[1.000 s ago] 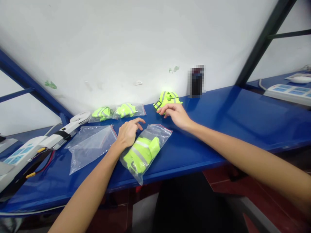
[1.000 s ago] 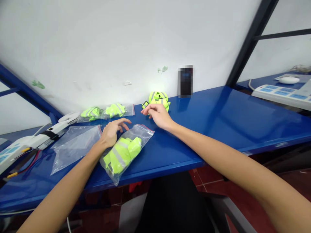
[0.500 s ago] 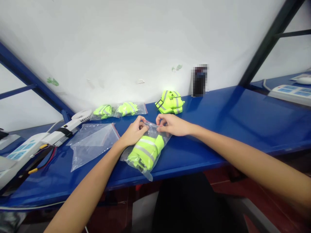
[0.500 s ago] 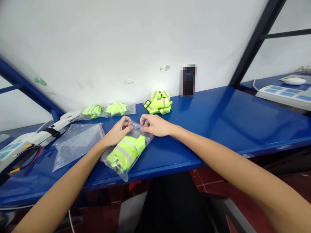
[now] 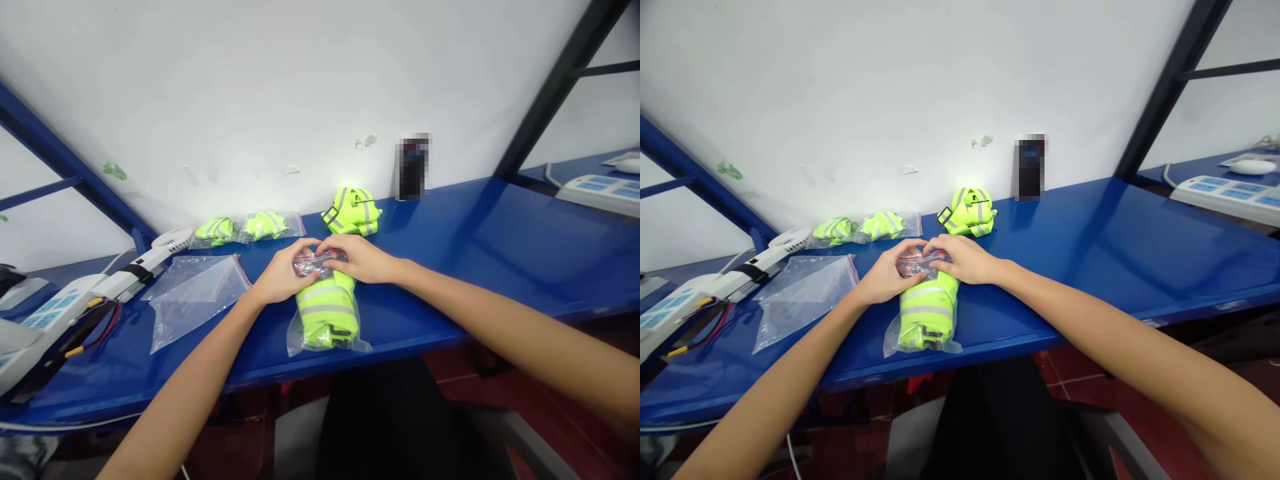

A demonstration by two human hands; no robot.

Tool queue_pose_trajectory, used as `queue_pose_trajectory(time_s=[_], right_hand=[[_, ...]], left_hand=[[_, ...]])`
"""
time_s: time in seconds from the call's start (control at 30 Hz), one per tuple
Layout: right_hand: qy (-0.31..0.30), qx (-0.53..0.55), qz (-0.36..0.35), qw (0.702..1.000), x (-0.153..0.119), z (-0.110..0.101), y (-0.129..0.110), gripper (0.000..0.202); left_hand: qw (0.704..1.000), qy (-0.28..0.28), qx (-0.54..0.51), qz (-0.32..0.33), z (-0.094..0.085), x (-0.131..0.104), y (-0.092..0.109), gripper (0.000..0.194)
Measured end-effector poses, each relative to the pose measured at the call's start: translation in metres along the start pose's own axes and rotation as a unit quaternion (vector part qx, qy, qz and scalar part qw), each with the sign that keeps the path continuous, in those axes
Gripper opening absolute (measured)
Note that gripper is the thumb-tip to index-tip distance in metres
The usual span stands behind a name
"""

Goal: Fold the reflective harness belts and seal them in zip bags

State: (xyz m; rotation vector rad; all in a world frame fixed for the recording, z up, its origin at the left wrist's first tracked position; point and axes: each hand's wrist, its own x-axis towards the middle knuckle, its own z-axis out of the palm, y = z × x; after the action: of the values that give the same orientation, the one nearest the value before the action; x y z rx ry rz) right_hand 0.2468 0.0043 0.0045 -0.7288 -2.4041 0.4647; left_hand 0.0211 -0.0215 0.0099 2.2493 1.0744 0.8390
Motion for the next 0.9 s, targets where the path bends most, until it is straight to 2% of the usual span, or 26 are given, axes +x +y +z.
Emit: queue_pose_trajectory(time_s=[0.17, 0.27, 0.37, 0.47, 0.53, 0.63, 0.77, 0.9], right_hand=[[-0.062, -0.017, 0.002, 0.998, -0.002, 0.006, 0.01, 0.048], [-0.086, -0.025, 0.015, 0.996, -0.001, 0.004, 0.011, 0.049], [-0.095, -0.008, -0.002, 0.995, 0.001, -0.003, 0.011, 0.047], [-0.081, 0.035, -0.023, 0.996, 0.002, -0.01, 0.01, 0.047], [-0.059, 0.061, -0.022, 0.996, 0.002, -0.012, 0.008, 0.045], [-0.033, 0.064, -0.015, 0.997, 0.001, -0.013, 0.004, 0.031], [-0.034, -0.005, 0.013, 0.999, 0.002, -0.013, -0.004, 0.028], [-0.048, -0.088, 0.069, 0.993, 0.017, -0.016, -0.016, 0.023]], left_hand=[[0.998, -0.035, 0.046, -0.012, -0.005, 0.001, -0.007, 0.062], [0.995, -0.046, 0.085, -0.033, -0.006, 0.0, -0.012, 0.063], [0.994, -0.04, 0.094, -0.05, -0.007, -0.001, -0.014, 0.056], [0.997, -0.04, 0.028, -0.066, -0.009, -0.001, -0.014, 0.057], [0.994, -0.052, -0.049, -0.084, -0.01, 0.0, -0.015, 0.066], [0.984, -0.057, -0.137, -0.102, -0.009, 0.002, -0.016, 0.078], [0.988, -0.036, -0.127, -0.083, -0.005, 0.003, -0.017, 0.07], [0.987, -0.033, -0.129, -0.093, -0.003, 0.004, -0.019, 0.062]])
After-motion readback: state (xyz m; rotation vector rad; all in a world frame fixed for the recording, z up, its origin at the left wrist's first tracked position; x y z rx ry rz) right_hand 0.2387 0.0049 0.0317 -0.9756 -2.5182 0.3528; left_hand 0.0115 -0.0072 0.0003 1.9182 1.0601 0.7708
